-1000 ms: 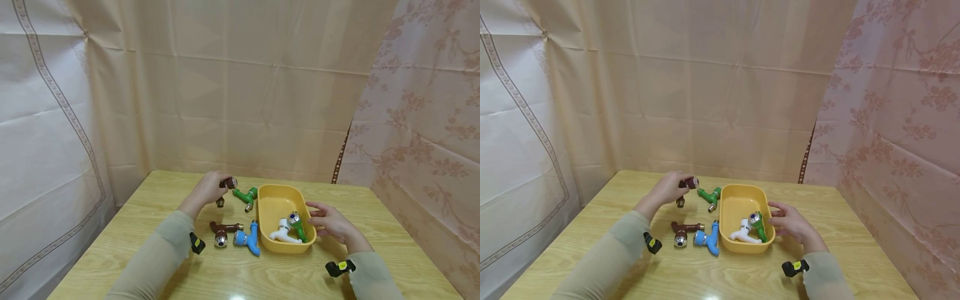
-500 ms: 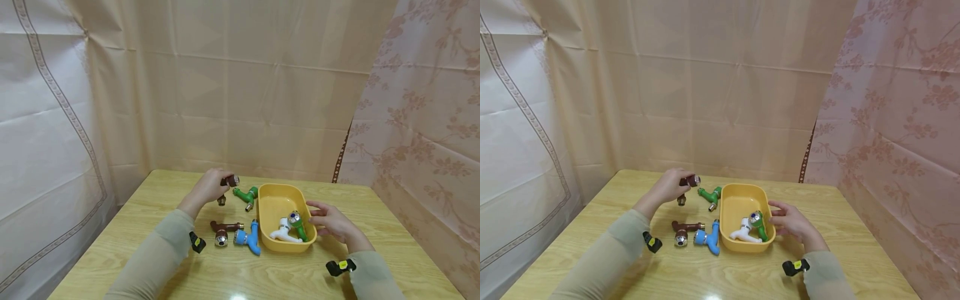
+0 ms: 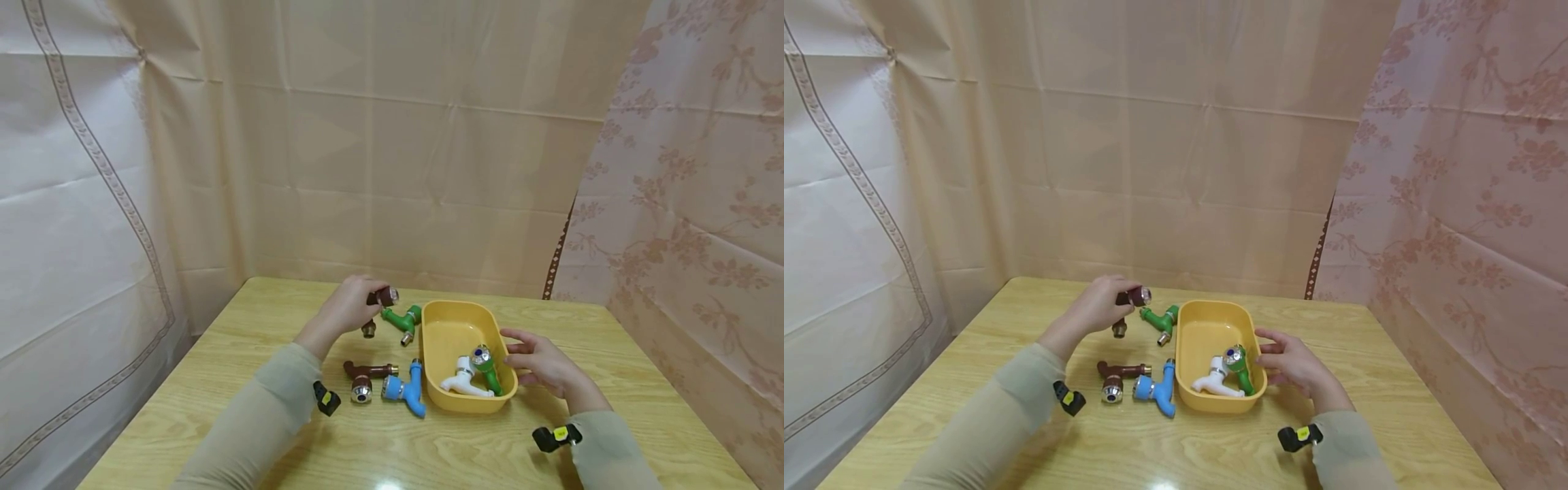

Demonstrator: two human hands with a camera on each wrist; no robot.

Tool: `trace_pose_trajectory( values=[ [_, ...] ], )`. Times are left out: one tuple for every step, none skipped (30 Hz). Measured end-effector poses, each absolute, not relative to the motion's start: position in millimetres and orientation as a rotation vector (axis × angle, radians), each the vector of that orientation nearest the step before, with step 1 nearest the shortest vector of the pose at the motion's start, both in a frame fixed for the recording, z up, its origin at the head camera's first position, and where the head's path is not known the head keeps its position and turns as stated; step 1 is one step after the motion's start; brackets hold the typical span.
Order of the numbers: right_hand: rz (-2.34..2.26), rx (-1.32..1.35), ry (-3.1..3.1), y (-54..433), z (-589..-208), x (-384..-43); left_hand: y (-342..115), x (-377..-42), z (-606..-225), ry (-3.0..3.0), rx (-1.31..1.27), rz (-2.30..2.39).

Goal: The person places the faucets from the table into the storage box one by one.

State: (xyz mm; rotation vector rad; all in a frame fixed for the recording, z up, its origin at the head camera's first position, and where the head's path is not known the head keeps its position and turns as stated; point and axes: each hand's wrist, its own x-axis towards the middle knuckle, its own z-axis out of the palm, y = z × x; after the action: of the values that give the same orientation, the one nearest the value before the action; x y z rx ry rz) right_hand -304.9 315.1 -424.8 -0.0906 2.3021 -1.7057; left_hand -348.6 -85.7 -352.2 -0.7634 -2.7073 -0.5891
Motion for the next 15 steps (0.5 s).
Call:
trace_pose_trajectory(
  values=[
    [-1.707, -0.091, 2.301, 315, -425, -305, -85, -348, -352, -2.704, -0.767, -0.588],
    [-1.707, -0.091, 2.301, 315, -425, -305, -84, -348, -352, -2.702, -0.769, -0.590],
    [-1.706, -0.093, 2.302, 315, -425, -305, -83, -348, -351, -2.699, -0.774, -0.586],
    [-1.707, -0.093, 2.301, 315, -425, -305, -82, -347, -351, -2.695, -0.781, -0.583],
    [-1.708, -0.094, 2.301, 315, -425, -305, -81, -347, -351, -2.690, -0.788, -0.582],
    [-1.709, -0.095, 2.300, 314, -424, -304, -80, -347, -350, -2.685, -0.793, -0.580],
    [-1.710, -0.097, 2.299, 314, -424, -304, -79, -346, -350, -2.677, -0.800, -0.583],
    [-1.710, -0.098, 2.299, 314, -424, -304, -78, -346, -349, -2.673, -0.805, -0.580],
    [-1.711, -0.099, 2.299, 314, -424, -304, -76, -346, -349, -2.667, -0.811, -0.578],
    [-1.712, -0.098, 2.298, 314, -424, -304, -75, -345, -349, -2.664, -0.816, -0.583],
    [-1.711, -0.098, 2.300, 314, -424, -304, -74, -345, -349, -2.661, -0.822, -0.585],
    [-1.711, -0.096, 2.301, 314, -424, -304, -73, -345, -349, -2.659, -0.827, -0.586],
    [-1.711, -0.093, 2.302, 313, -424, -303, -71, -345, -349, -2.658, -0.833, -0.587],
    [-1.711, -0.089, 2.304, 313, -424, -303, -70, -345, -349, -2.660, -0.838, -0.585],
    [-1.710, -0.087, 2.306, 313, -424, -303, -69, -345, -350, -2.658, -0.843, -0.587]
  ],
)
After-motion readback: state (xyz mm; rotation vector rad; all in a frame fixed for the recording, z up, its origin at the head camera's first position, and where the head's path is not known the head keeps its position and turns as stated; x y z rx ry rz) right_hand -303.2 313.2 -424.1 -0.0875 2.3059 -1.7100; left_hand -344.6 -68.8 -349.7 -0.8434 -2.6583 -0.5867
